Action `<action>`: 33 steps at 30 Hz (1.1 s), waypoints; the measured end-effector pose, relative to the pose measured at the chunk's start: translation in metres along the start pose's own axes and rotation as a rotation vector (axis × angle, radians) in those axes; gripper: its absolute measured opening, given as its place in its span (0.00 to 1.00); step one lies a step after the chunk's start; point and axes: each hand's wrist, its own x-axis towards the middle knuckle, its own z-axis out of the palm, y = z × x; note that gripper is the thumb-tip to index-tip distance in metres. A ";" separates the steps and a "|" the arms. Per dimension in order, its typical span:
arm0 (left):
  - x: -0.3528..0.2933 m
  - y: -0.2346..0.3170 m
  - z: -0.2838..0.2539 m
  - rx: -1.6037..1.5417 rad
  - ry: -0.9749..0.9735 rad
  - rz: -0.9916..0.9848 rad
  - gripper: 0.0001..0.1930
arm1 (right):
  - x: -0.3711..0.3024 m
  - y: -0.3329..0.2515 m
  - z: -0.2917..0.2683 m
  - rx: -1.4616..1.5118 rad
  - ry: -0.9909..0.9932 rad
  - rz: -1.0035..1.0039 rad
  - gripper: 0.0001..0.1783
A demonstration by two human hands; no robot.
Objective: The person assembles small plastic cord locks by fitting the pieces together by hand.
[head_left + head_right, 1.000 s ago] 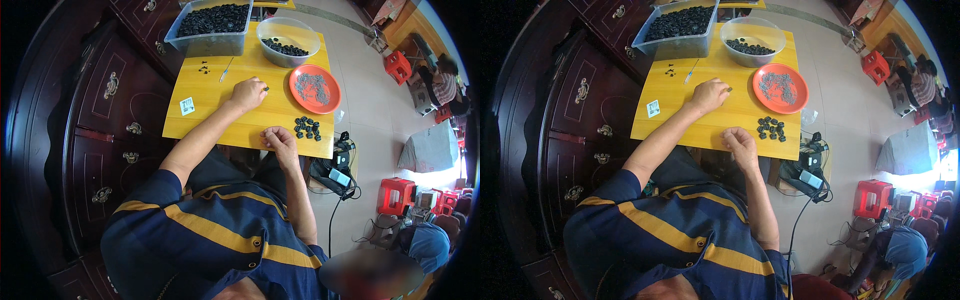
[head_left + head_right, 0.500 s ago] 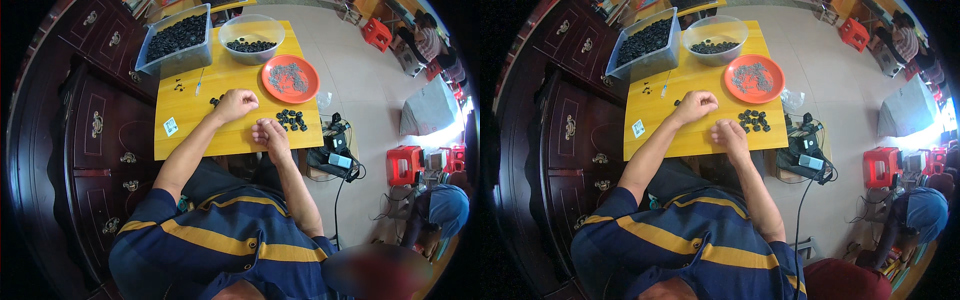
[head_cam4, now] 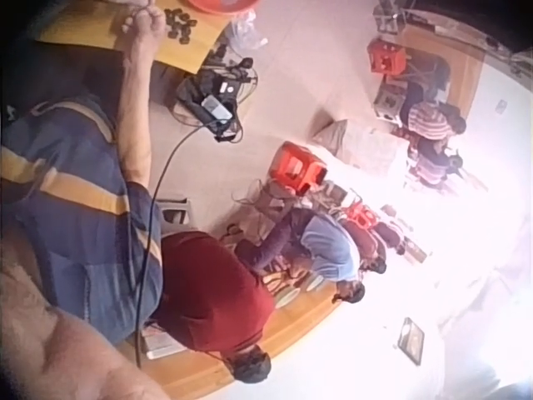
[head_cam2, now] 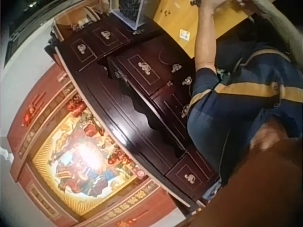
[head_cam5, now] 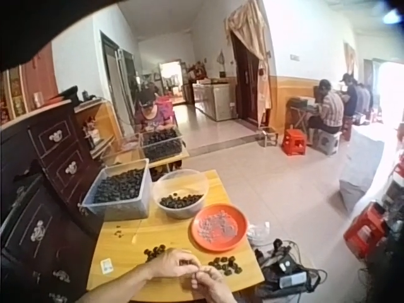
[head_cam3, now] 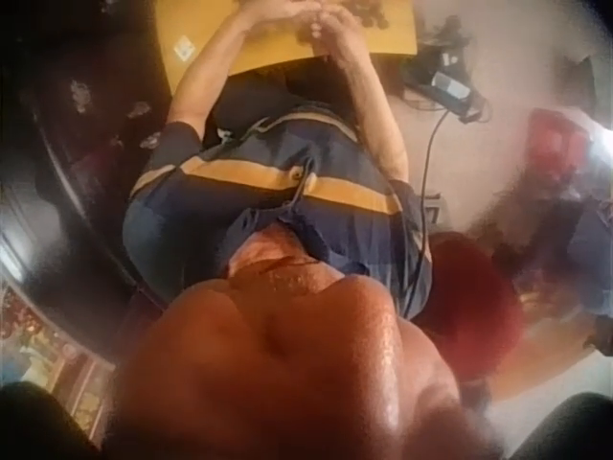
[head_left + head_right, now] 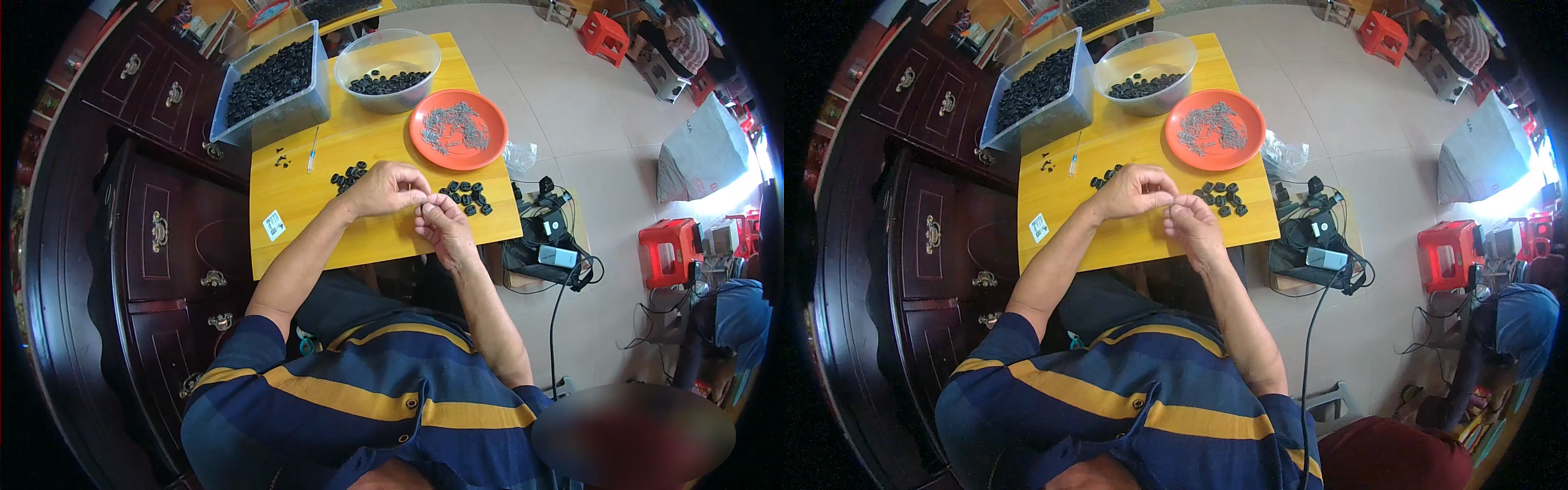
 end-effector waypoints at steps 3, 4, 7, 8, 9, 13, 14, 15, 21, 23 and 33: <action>0.030 -0.009 -0.002 0.135 0.202 -0.037 0.05 | -0.001 0.004 0.005 -0.149 0.001 -0.069 0.10; 0.043 -0.017 -0.004 0.261 0.224 -0.035 0.05 | -0.003 0.005 0.010 -0.253 0.029 -0.067 0.11; 0.076 -0.037 0.000 0.514 0.310 0.050 0.05 | -0.002 0.012 0.009 -0.377 0.018 -0.077 0.11; 0.085 -0.038 0.003 0.528 0.303 0.021 0.05 | -0.004 0.013 0.007 -0.392 -0.003 -0.093 0.11; 0.093 -0.040 0.004 0.528 0.300 0.024 0.05 | -0.004 0.013 0.007 -0.407 -0.024 -0.108 0.10; 0.119 -0.051 0.010 0.645 0.236 0.004 0.05 | -0.001 0.016 0.004 -0.425 -0.013 -0.100 0.09; 0.125 -0.055 0.010 0.690 0.205 -0.009 0.05 | 0.000 0.016 0.003 -0.425 -0.010 -0.101 0.09; 0.128 -0.058 0.011 0.689 0.204 -0.007 0.05 | 0.000 0.017 0.002 -0.437 -0.022 -0.109 0.09; 0.143 -0.065 0.013 0.827 0.097 -0.002 0.08 | 0.000 0.013 0.006 -0.456 -0.018 -0.095 0.09; 0.147 -0.063 0.011 0.922 0.043 0.005 0.08 | 0.000 0.012 0.007 -0.464 -0.014 -0.091 0.09; 0.090 -0.032 -0.010 0.488 0.296 0.097 0.04 | 0.000 0.017 0.003 -0.437 -0.017 -0.115 0.10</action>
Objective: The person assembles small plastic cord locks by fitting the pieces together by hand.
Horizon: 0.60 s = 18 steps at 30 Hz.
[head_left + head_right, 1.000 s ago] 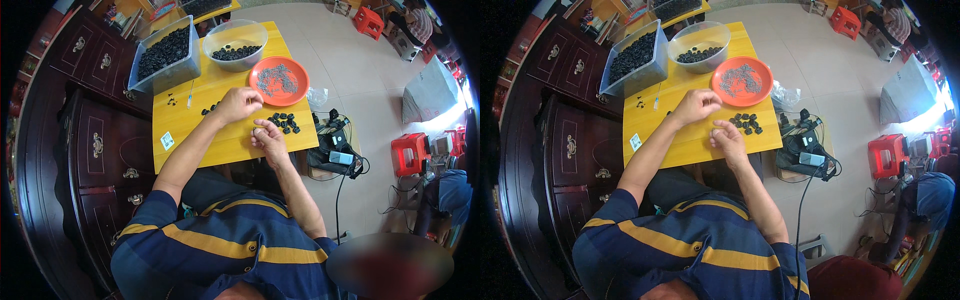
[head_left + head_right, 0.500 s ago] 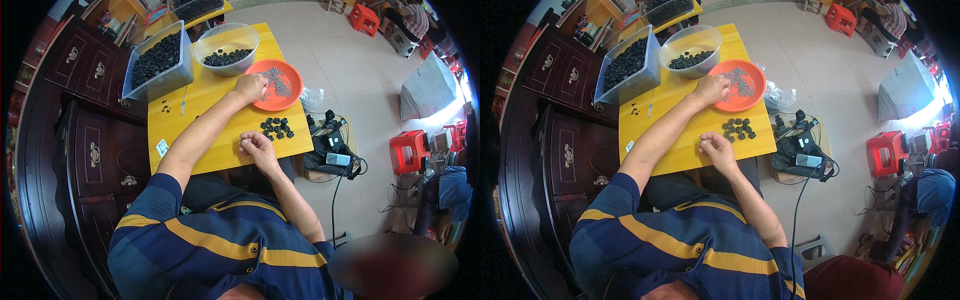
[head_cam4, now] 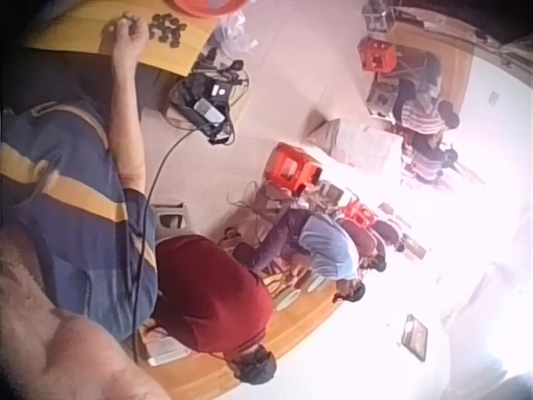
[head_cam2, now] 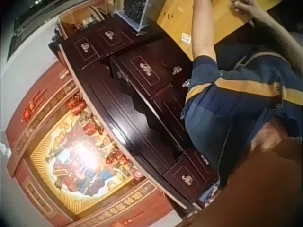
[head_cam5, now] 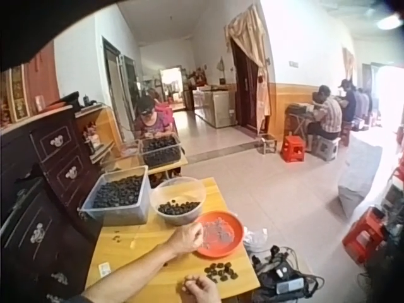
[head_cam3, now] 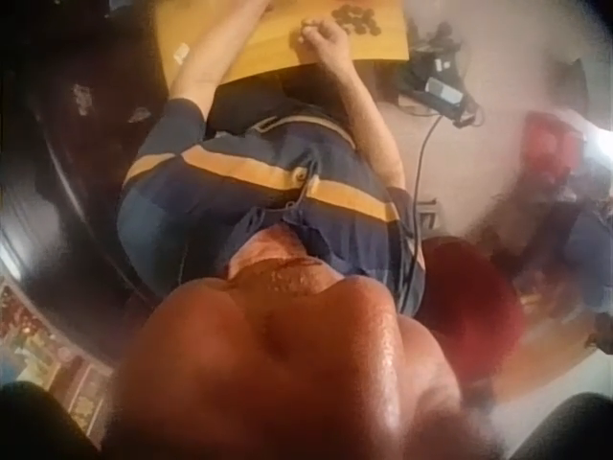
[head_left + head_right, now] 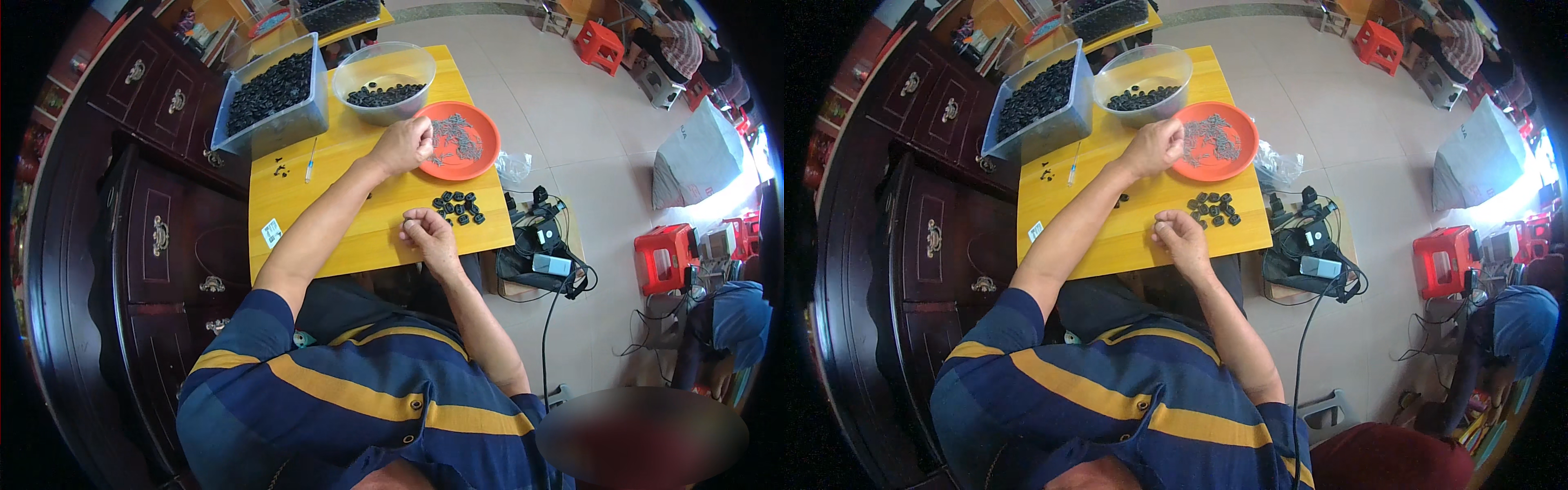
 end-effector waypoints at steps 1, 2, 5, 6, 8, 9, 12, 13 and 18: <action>-0.012 0.001 -0.006 -0.123 0.065 0.010 0.03 | 0.001 0.002 0.000 0.004 0.021 -0.019 0.09; -0.026 0.002 -0.010 -0.245 0.129 0.018 0.03 | 0.001 0.004 0.001 0.009 0.041 -0.034 0.08; -0.072 0.005 -0.019 -0.373 0.128 -0.160 0.03 | 0.004 0.006 0.000 0.001 0.064 -0.040 0.08; -0.087 0.005 -0.021 -0.439 0.125 -0.245 0.04 | 0.006 0.008 -0.001 0.014 0.066 -0.038 0.08; -0.113 0.005 -0.020 -0.455 0.128 -0.270 0.04 | 0.006 0.011 -0.002 -0.029 0.082 -0.075 0.09; -0.125 0.007 -0.020 -0.490 0.108 -0.291 0.04 | 0.007 0.012 -0.002 -0.036 0.083 -0.083 0.09; -0.148 0.017 -0.022 -0.546 0.071 -0.338 0.04 | 0.006 0.011 0.002 -0.033 0.077 -0.095 0.09; -0.153 0.018 -0.019 -0.559 0.080 -0.337 0.04 | 0.005 0.011 0.003 -0.041 0.079 -0.105 0.09; -0.162 0.020 -0.006 -0.601 0.097 -0.312 0.07 | 0.002 0.011 0.005 -0.067 0.067 -0.118 0.10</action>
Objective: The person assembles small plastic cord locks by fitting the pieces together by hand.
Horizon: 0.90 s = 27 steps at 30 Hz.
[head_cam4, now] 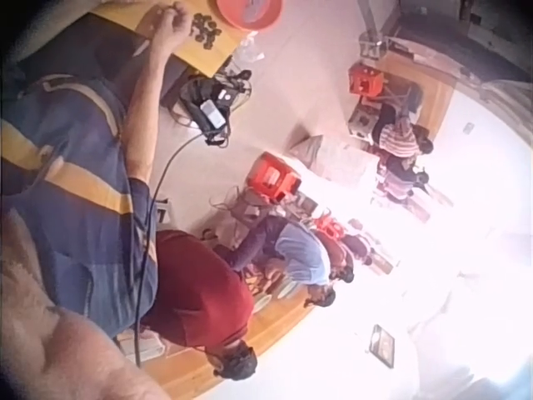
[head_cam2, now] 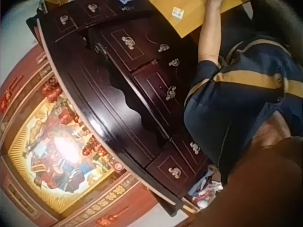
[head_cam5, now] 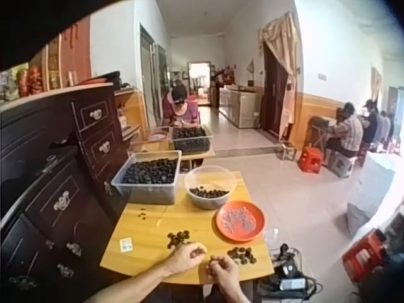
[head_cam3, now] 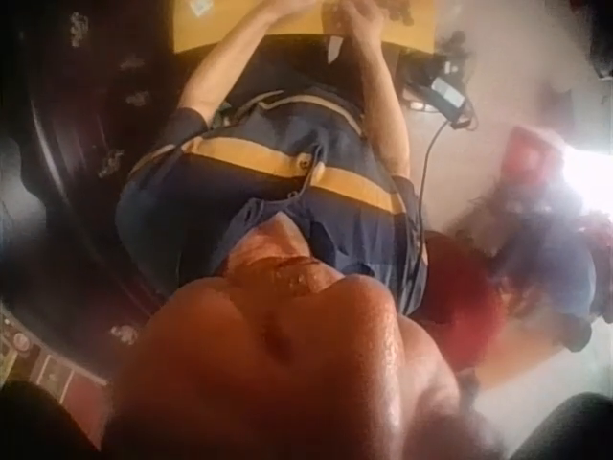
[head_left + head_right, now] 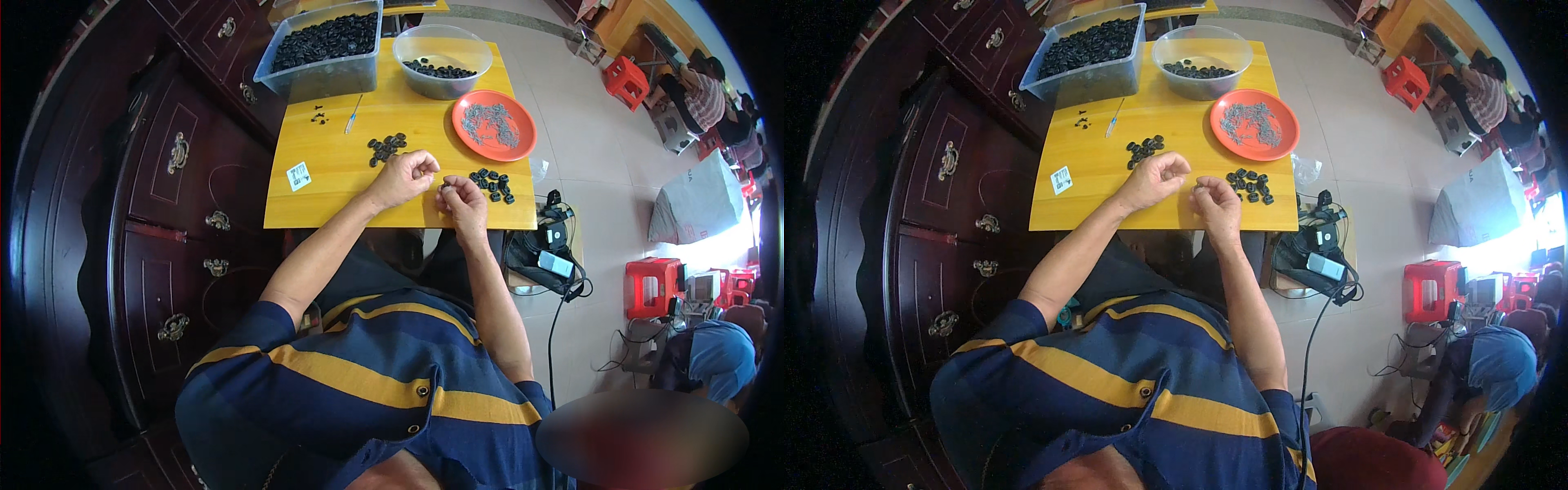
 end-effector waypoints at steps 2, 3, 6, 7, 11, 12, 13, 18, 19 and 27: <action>0.000 0.000 0.007 -0.027 0.026 0.040 0.07 | -0.001 0.000 0.001 -0.008 0.005 0.010 0.10; 0.000 0.000 0.008 -0.051 0.047 0.084 0.07 | 0.000 0.000 0.001 -0.012 0.014 0.014 0.10; -0.001 0.002 0.005 0.016 -0.004 0.026 0.08 | 0.000 0.000 0.000 -0.039 0.006 -0.008 0.10; 0.000 0.002 0.005 0.015 -0.004 0.020 0.08 | 0.002 0.003 -0.002 -0.063 -0.013 0.003 0.10; 0.001 0.001 0.006 0.015 -0.018 0.021 0.08 | 0.000 0.001 0.000 -0.115 0.001 0.009 0.10; 0.001 0.002 0.006 0.019 -0.023 0.033 0.08 | 0.001 0.002 0.000 -0.115 -0.002 0.002 0.10; 0.001 0.002 0.006 0.019 -0.023 0.031 0.08 | 0.002 0.003 -0.001 -0.116 -0.005 -0.005 0.10; 0.002 0.004 0.004 0.080 -0.026 0.042 0.08 | 0.000 0.002 0.003 -0.135 0.003 -0.026 0.09; 0.001 0.004 0.005 0.080 -0.026 0.042 0.08 | 0.000 0.002 0.003 -0.133 0.002 -0.030 0.09; 0.000 0.009 0.004 0.135 -0.041 0.058 0.09 | 0.000 0.004 0.003 -0.150 0.003 -0.025 0.09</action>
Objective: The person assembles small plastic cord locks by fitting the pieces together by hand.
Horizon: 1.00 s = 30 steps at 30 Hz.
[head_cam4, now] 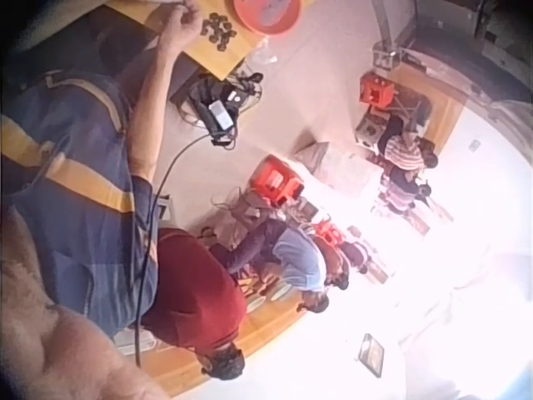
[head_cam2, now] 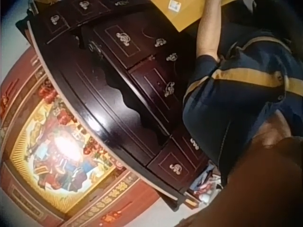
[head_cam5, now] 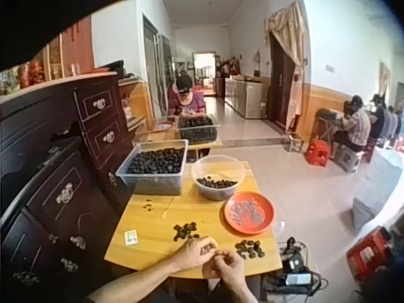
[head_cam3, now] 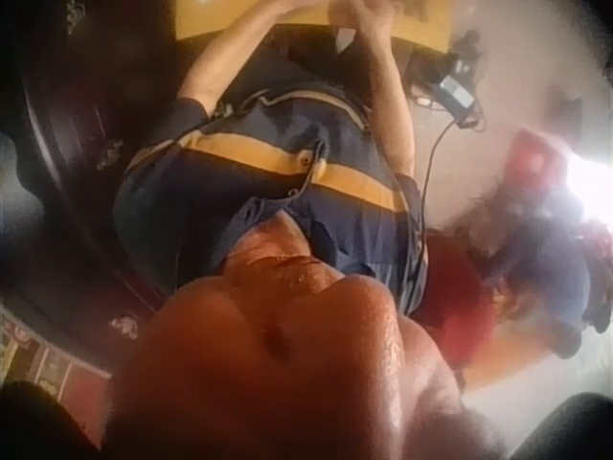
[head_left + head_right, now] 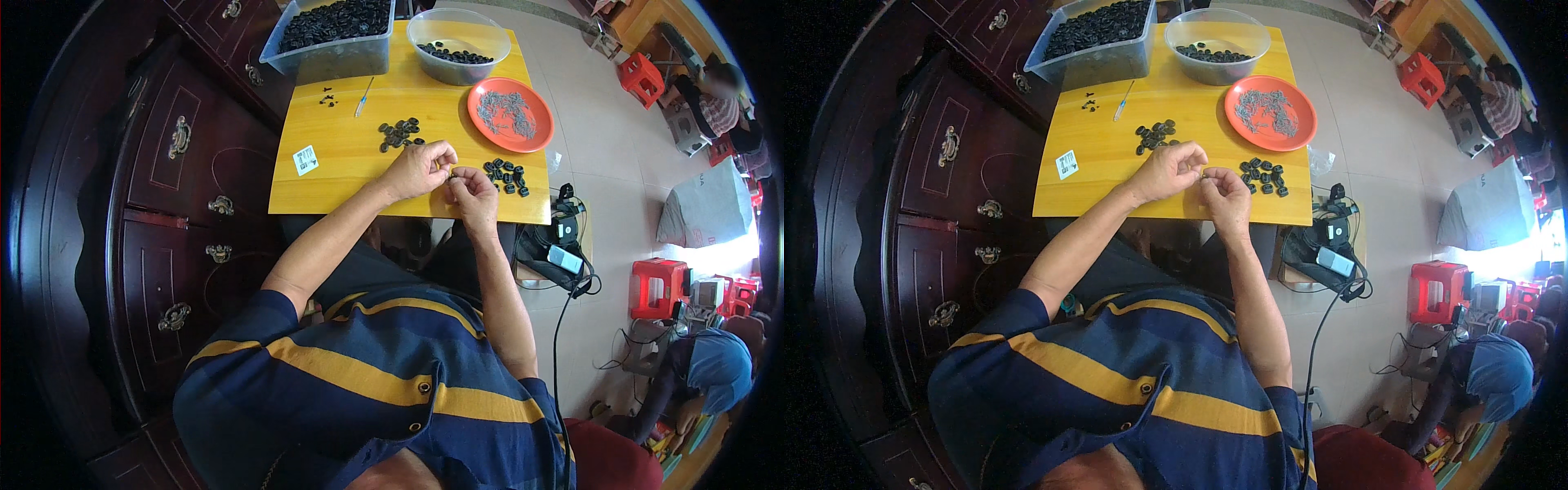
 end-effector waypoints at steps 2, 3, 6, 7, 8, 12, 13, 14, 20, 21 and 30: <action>0.000 0.000 0.000 0.005 0.000 0.007 0.09 | -0.001 -0.001 0.000 -0.023 0.002 -0.005 0.09; 0.000 0.001 0.000 0.010 -0.001 0.014 0.09 | -0.001 0.000 0.000 -0.017 0.004 -0.001 0.09; 0.001 0.003 -0.001 0.037 -0.021 -0.003 0.09 | -0.001 0.000 0.001 -0.027 0.009 0.010 0.09; 0.001 0.003 -0.001 0.037 -0.021 -0.003 0.09 | -0.001 0.000 0.001 -0.041 0.013 0.018 0.09; 0.002 0.003 -0.001 0.035 -0.022 0.004 0.09 | 0.000 -0.001 0.000 -0.042 0.011 0.016 0.09; -0.001 -0.005 -0.003 -0.125 -0.010 -0.023 0.11 | -0.002 -0.005 0.003 -0.008 0.014 0.028 0.09; -0.004 -0.009 -0.004 -0.125 -0.008 -0.022 0.11 | -0.003 -0.006 0.004 0.008 0.012 0.013 0.09; -0.008 -0.011 -0.007 -0.160 0.010 -0.030 0.11 | -0.003 -0.005 0.003 0.009 0.015 0.011 0.09; -0.011 -0.036 -0.039 0.217 0.181 -0.082 0.10 | -0.006 -0.005 0.002 0.101 0.073 0.013 0.09; -0.009 -0.037 -0.043 0.412 0.215 -0.017 0.10 | -0.005 -0.004 0.001 0.072 0.055 -0.005 0.08; 0.016 -0.044 -0.037 0.686 0.091 0.052 0.07 | -0.007 -0.009 0.004 0.051 0.070 0.005 0.08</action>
